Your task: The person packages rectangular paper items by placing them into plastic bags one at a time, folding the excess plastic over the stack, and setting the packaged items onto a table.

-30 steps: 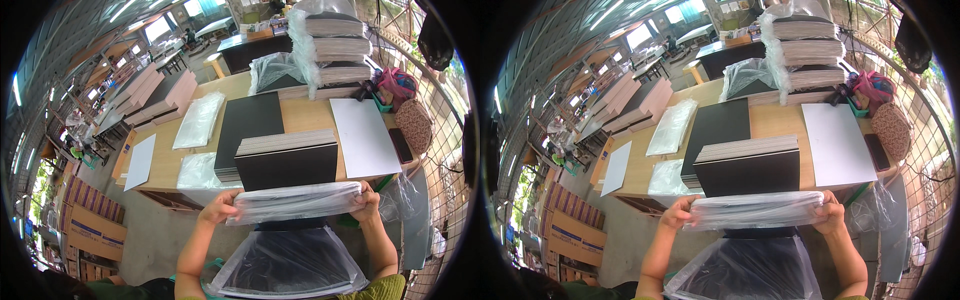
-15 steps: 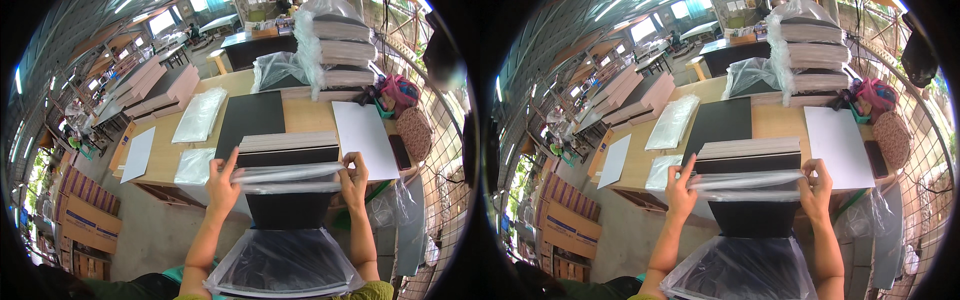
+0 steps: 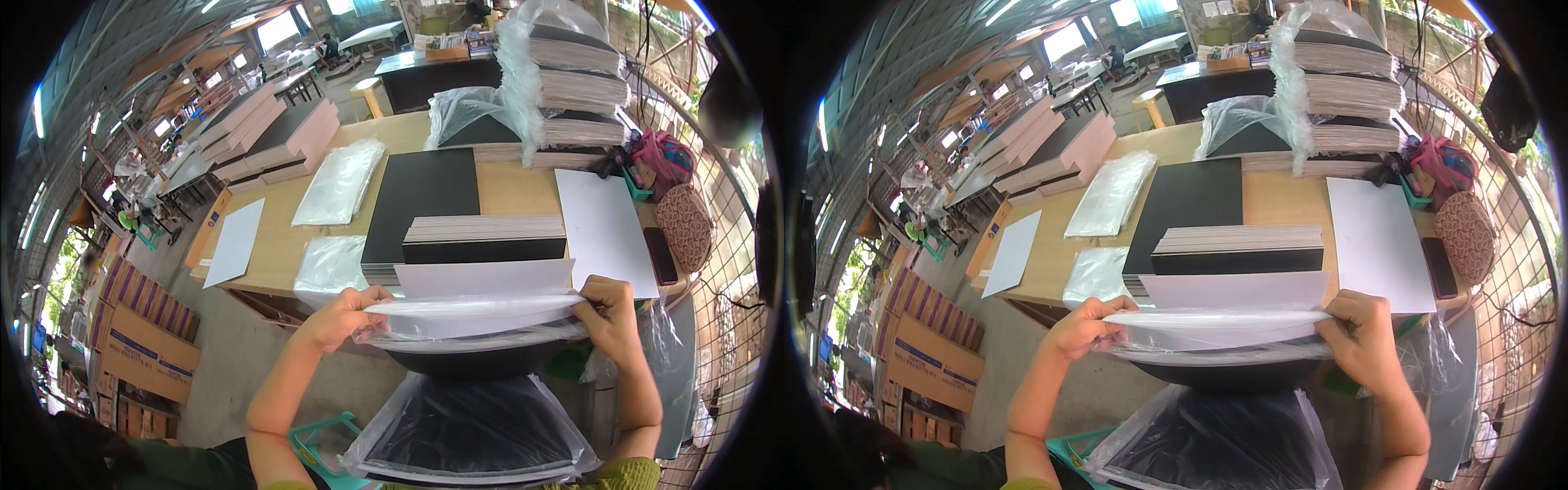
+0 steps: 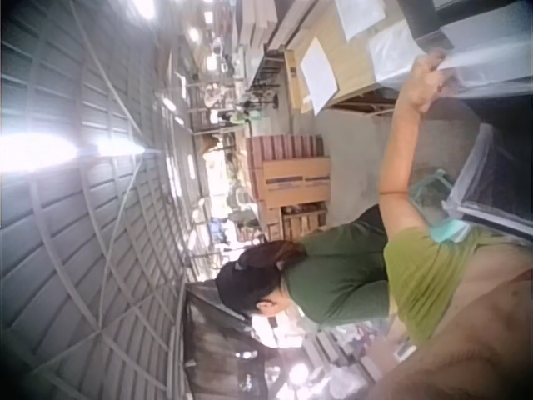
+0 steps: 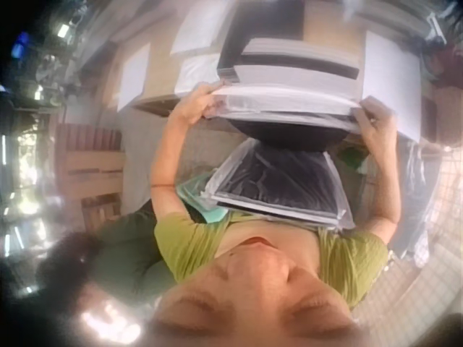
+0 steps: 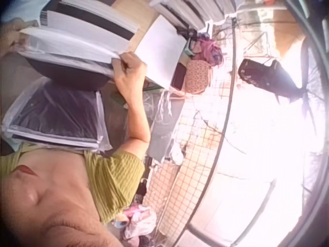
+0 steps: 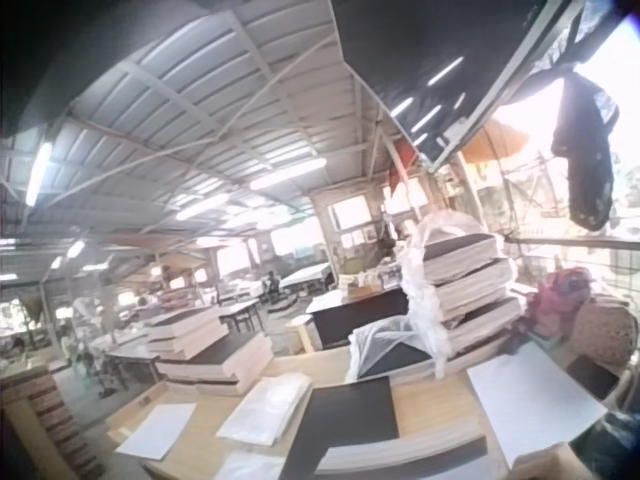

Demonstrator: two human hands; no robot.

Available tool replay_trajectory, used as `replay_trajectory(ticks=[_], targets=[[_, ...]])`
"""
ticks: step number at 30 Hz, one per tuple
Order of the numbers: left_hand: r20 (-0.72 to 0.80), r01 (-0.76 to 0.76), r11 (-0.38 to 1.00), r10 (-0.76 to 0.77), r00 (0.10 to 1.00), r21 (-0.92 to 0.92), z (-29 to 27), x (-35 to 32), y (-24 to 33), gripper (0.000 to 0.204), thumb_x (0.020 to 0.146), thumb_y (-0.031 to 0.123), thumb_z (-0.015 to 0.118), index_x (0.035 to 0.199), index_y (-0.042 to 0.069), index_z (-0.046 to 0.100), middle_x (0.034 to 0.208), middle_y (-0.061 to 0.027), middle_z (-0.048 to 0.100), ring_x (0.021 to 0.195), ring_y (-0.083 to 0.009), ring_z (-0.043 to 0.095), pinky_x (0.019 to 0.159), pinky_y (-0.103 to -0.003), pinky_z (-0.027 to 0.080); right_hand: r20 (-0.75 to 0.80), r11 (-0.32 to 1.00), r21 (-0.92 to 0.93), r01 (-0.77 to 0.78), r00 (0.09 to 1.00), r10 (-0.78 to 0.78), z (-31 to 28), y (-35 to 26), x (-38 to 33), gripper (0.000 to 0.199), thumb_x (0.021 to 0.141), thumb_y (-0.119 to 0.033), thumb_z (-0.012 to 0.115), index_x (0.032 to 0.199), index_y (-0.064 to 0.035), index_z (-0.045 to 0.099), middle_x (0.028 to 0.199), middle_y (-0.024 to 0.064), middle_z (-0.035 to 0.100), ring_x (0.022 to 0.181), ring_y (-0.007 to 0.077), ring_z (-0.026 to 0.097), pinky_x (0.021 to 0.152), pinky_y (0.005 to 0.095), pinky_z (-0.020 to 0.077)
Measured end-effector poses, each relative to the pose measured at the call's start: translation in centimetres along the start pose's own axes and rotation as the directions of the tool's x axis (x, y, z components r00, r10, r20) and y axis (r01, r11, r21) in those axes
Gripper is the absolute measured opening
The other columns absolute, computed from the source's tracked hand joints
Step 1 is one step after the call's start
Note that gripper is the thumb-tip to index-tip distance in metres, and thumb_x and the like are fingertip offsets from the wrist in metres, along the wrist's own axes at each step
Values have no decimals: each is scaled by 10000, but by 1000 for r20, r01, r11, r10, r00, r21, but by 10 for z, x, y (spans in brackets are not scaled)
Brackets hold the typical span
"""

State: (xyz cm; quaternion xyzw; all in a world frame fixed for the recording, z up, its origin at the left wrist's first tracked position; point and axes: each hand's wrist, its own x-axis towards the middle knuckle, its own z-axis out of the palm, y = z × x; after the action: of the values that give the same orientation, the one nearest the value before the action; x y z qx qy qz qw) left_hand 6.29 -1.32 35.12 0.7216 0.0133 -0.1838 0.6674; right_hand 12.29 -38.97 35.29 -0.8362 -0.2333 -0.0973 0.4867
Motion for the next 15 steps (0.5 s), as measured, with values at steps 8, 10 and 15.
replay_trajectory(ticks=[8, 10, 15], targets=[[211, 269, 939, -225, 951, -212, -1, 7, -51, 347, 845, 131, 637, 1136, -53, 595, 957, -48, 658, 834, -103, 604, 724, -226, 459, 464, 764, 323, -558, 797, 387, -22, 1, -13, 121, 768, -58, 657, 740, 60, 663, 663, 57, 634, 571, 68, 536, 524, 229, 402], [245, 195, 971, -157, 957, -137, 7, 4, -66, 320, 848, 131, 637, 1123, -29, 599, 963, -39, 652, 860, -91, 587, 752, -230, 450, 526, 737, 362, -571, 777, 345, -21, 15, -28, 134, 772, -71, 673, 794, 62, 673, 688, 50, 639, 615, 80, 553, 575, 227, 416], [277, 137, 978, -90, 957, -156, 22, -4, -98, 208, 864, 213, 651, 949, 26, 619, 860, 4, 609, 797, -59, 546, 684, -197, 415, 567, 697, 463, -547, 788, 241, -20, 45, -66, 133, 755, -73, 703, 733, 44, 644, 949, 108, 632, 852, 162, 566, 735, 274, 420]])
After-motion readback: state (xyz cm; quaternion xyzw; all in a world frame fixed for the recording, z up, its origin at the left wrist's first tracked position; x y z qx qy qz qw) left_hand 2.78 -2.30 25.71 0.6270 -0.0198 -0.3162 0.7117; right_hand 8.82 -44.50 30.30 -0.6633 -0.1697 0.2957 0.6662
